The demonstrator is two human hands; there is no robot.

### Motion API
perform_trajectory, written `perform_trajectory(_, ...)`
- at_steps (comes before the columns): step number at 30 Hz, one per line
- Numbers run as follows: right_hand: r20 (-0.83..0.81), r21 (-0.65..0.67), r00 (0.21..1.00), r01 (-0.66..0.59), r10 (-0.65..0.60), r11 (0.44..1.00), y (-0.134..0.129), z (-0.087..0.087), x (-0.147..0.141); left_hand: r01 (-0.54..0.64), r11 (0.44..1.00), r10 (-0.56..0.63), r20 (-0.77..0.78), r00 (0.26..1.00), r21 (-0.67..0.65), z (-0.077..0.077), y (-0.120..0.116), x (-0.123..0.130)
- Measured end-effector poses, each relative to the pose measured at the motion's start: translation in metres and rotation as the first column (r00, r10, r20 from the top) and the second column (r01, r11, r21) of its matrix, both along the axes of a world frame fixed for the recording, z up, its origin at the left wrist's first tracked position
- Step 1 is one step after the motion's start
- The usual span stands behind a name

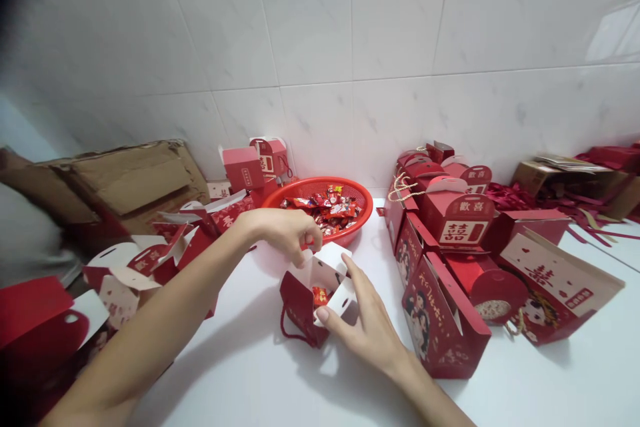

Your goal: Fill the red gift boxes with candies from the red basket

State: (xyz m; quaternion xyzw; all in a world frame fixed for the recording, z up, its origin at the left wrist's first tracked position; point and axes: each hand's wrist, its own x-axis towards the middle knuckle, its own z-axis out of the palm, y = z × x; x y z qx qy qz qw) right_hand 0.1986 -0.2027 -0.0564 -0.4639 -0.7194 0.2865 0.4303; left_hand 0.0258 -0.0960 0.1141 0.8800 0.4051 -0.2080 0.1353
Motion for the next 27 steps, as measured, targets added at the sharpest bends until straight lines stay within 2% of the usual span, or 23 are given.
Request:
perform_trajectory(6, 0.000, 0.123, 1.000, 0.012, -0.012, 0.992, 0.000, 0.000, 0.002, -0.033, 0.995, 0.027, -0.064, 0.998, -0.096, 0.001, -0.003, -0.019)
perform_trajectory(10, 0.007, 0.130, 1.000, -0.023, 0.023, 0.991, 0.002, -0.006, 0.003, -0.102, 0.956, 0.096, -0.035, 0.995, -0.274, 0.003, -0.007, -0.028)
perform_trajectory(12, 0.004, 0.137, 1.000, -0.032, 0.031, 0.990, 0.002, -0.008, 0.002, -0.121, 0.939, 0.122, -0.019, 0.992, -0.323, 0.004, -0.008, -0.029)
perform_trajectory(16, 0.014, 0.219, 0.999, -0.053, 0.051, 0.974, 0.000, -0.010, 0.001, -0.137, 0.960, 0.130, -0.045, 0.990, -0.243, -0.002, -0.008, -0.027)
perform_trajectory(21, 0.027, 0.359, 0.993, -0.117, 0.116, 0.926, -0.003, -0.009, -0.003, -0.125, 0.976, 0.121, -0.034, 0.992, -0.180, -0.011, -0.006, -0.021)
perform_trajectory(27, 0.084, 0.389, 0.979, -0.205, 0.187, 0.898, -0.002, -0.007, -0.004, -0.132, 0.988, 0.127, -0.065, 0.990, -0.078, -0.023, -0.009, -0.007)
